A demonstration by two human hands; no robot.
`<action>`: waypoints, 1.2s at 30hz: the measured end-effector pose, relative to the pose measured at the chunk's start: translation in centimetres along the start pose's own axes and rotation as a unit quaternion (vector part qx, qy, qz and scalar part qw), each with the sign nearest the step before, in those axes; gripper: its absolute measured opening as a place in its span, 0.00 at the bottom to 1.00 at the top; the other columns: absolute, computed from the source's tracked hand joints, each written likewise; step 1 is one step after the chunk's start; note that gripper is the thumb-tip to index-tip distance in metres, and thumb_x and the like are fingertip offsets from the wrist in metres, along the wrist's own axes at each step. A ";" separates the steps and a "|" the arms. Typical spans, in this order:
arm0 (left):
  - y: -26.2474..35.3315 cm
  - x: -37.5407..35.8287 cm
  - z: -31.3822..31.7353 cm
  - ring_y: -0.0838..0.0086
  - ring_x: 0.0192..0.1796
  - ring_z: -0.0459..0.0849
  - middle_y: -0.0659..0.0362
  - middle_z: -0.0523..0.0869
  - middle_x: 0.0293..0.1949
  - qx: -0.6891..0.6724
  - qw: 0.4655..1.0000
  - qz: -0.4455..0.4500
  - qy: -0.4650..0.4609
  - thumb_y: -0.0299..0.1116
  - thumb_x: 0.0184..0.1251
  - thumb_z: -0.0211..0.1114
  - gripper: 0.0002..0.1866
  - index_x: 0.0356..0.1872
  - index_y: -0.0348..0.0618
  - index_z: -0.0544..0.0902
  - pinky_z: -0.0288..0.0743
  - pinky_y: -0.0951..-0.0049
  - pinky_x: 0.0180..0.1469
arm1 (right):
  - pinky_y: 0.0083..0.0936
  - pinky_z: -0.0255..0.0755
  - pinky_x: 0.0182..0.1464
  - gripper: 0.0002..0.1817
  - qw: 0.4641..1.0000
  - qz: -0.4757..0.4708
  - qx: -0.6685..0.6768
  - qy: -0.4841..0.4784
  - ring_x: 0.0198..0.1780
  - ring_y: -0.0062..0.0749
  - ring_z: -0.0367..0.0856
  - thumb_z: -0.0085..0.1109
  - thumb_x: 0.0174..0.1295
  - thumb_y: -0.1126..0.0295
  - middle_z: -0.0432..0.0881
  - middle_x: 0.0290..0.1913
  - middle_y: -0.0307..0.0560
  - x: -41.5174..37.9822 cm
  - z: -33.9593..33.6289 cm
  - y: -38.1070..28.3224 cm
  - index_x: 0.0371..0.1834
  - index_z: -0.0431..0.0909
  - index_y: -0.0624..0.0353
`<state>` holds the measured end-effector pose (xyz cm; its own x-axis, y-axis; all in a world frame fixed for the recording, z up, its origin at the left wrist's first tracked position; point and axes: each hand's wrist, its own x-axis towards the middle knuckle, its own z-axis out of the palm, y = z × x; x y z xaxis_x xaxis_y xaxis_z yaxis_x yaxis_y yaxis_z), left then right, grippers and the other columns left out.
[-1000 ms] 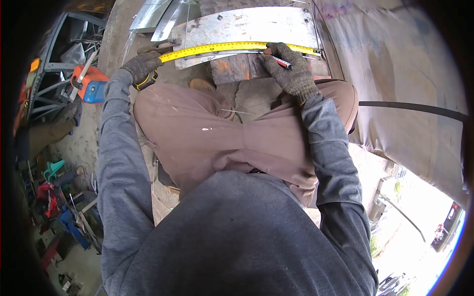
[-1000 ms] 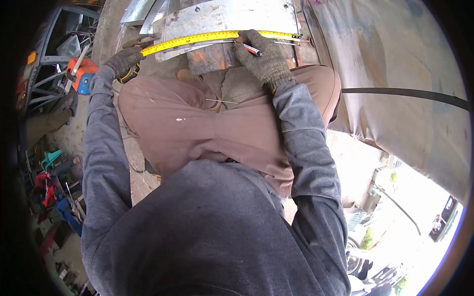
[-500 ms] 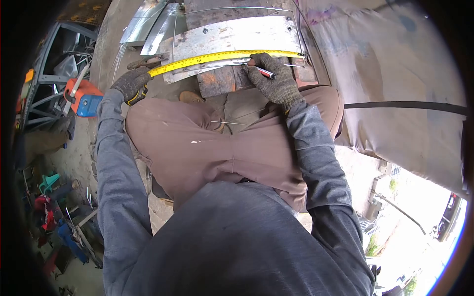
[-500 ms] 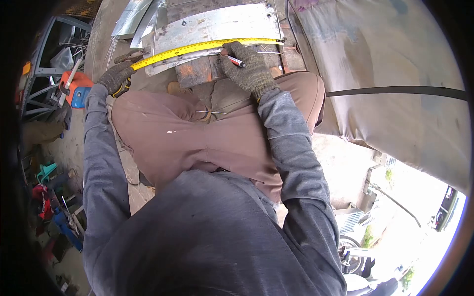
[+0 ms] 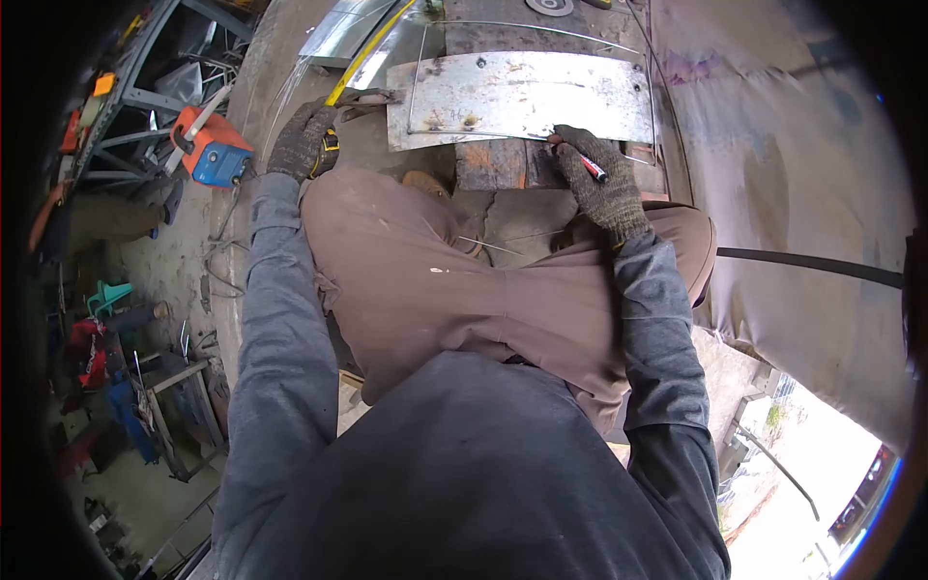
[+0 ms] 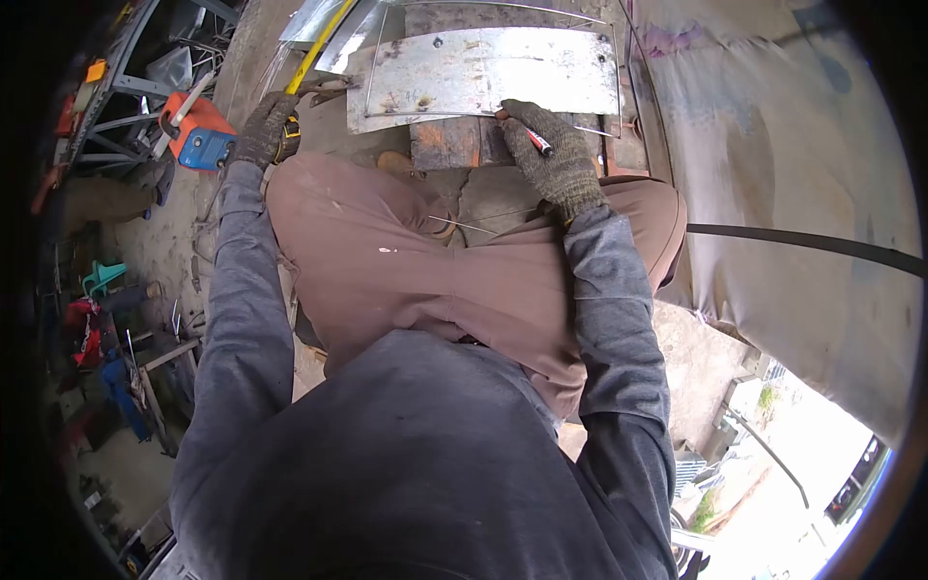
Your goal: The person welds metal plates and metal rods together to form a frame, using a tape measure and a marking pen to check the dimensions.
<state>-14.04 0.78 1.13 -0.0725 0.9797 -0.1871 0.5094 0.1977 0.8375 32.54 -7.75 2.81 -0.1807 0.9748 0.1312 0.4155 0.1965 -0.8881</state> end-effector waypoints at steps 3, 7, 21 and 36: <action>-1.1 0.6 -0.4 0.68 0.44 0.82 0.54 0.84 0.39 0.075 0.997 -0.001 0.032 0.44 0.73 0.64 0.20 0.59 0.44 0.81 0.75 0.67 0.48 | 0.33 0.76 0.60 0.15 1.000 -0.029 -0.007 0.004 0.57 0.40 0.85 0.59 0.72 0.64 0.86 0.53 0.50 0.3 0.1 0.4 0.57 0.82 0.57; -5.7 2.7 -1.3 0.61 0.47 0.83 0.50 0.85 0.42 0.213 0.963 0.164 0.007 0.47 0.72 0.62 0.22 0.58 0.43 0.80 0.75 0.63 0.50 | 0.34 0.76 0.60 0.15 0.999 -0.012 -0.040 0.011 0.58 0.43 0.84 0.57 0.73 0.64 0.86 0.55 0.50 0.3 0.1 0.0 0.57 0.82 0.58; 2.8 -6.1 1.8 0.65 0.40 0.84 0.54 0.85 0.39 0.063 0.961 0.145 0.228 0.41 0.73 0.62 0.17 0.56 0.44 0.80 0.78 0.66 0.41 | 0.41 0.73 0.57 0.27 0.874 -0.106 -0.473 -0.031 0.55 0.38 0.82 0.68 0.55 0.66 0.84 0.49 0.38 1.8 0.5 -0.7 0.61 0.76 0.37; 4.1 -7.1 4.0 0.81 0.33 0.77 0.62 0.82 0.36 -0.304 0.936 0.051 0.168 0.37 0.73 0.62 0.11 0.50 0.43 0.82 0.72 0.78 0.33 | 0.42 0.70 0.57 0.33 0.874 -0.148 -0.454 -0.087 0.52 0.43 0.82 0.73 0.47 0.71 0.83 0.47 0.44 4.1 -0.6 -0.3 0.60 0.75 0.42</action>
<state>-7.97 -5.51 3.85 -0.3681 0.9298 -0.0039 -0.0464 -0.0142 0.9988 32.22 -3.76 3.90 -0.5012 0.8510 0.1569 0.8490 0.5187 -0.1007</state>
